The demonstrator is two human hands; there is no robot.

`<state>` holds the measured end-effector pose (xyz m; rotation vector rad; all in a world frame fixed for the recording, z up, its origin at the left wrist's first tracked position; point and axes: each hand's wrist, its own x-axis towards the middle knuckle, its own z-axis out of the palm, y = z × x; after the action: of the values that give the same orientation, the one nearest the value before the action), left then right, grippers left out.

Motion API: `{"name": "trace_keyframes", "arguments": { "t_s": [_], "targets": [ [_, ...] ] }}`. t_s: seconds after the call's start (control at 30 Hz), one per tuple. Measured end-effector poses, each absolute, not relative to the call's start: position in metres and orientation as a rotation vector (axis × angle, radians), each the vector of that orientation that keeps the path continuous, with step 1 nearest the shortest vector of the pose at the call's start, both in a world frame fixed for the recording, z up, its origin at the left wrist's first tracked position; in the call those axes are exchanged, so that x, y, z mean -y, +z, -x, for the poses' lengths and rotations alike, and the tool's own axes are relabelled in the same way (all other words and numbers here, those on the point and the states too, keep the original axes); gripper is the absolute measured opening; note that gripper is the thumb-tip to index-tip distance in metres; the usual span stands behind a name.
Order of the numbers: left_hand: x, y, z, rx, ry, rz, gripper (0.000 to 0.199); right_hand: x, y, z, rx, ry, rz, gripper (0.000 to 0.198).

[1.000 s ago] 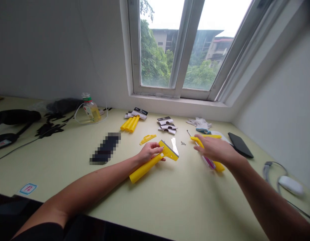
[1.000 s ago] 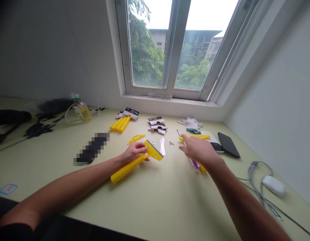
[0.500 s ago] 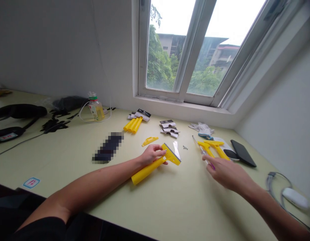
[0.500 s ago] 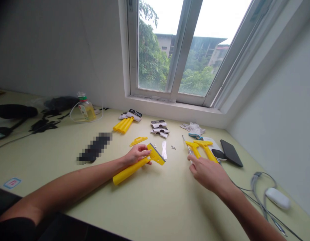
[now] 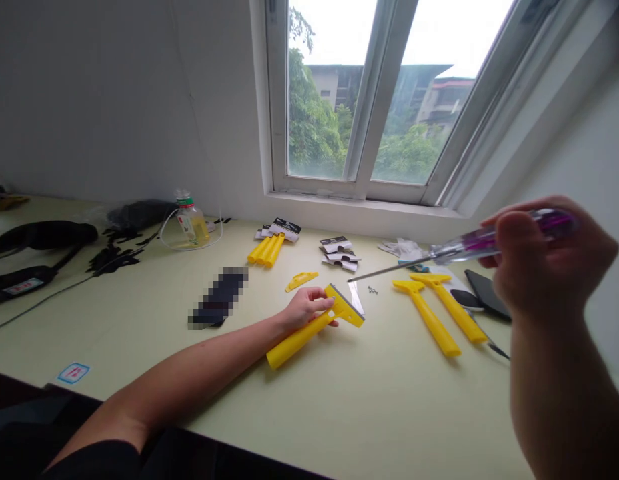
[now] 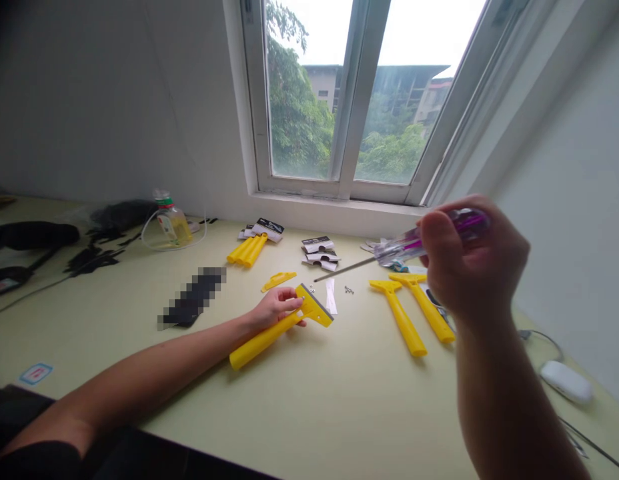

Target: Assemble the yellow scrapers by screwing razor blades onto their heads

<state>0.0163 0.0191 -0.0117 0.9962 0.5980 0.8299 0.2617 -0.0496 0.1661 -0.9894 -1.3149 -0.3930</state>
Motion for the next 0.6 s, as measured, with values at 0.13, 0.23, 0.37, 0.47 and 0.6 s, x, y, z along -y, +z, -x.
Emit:
{"name": "trace_keyframes", "arguments": {
  "t_s": [0.13, 0.23, 0.37, 0.47, 0.6],
  "targets": [
    [-0.019, -0.012, -0.017, -0.601, 0.827, -0.993, 0.045, 0.046, 0.151, -0.24, 1.358, -0.332, 0.775, 0.029],
    [-0.02, -0.012, -0.018, -0.611, 0.828, -0.984, 0.046, 0.044, 0.142, -0.238, 1.447, -0.254, 0.876, 0.021],
    [-0.02, -0.011, -0.018, -0.614, 0.817, -0.989, 0.046, 0.042, 0.141, -0.241, 1.488, -0.185, 0.863, 0.018],
    [-0.019, -0.009, -0.018, -0.616, 0.816, -0.995, 0.046, 0.042, 0.141, -0.241, 1.504, -0.167, 0.843, 0.017],
    [-0.017, -0.008, -0.017, -0.619, 0.818, -0.994, 0.045, 0.044, 0.14, -0.24, 1.555, -0.126, 0.91, 0.016]
  ]
}}
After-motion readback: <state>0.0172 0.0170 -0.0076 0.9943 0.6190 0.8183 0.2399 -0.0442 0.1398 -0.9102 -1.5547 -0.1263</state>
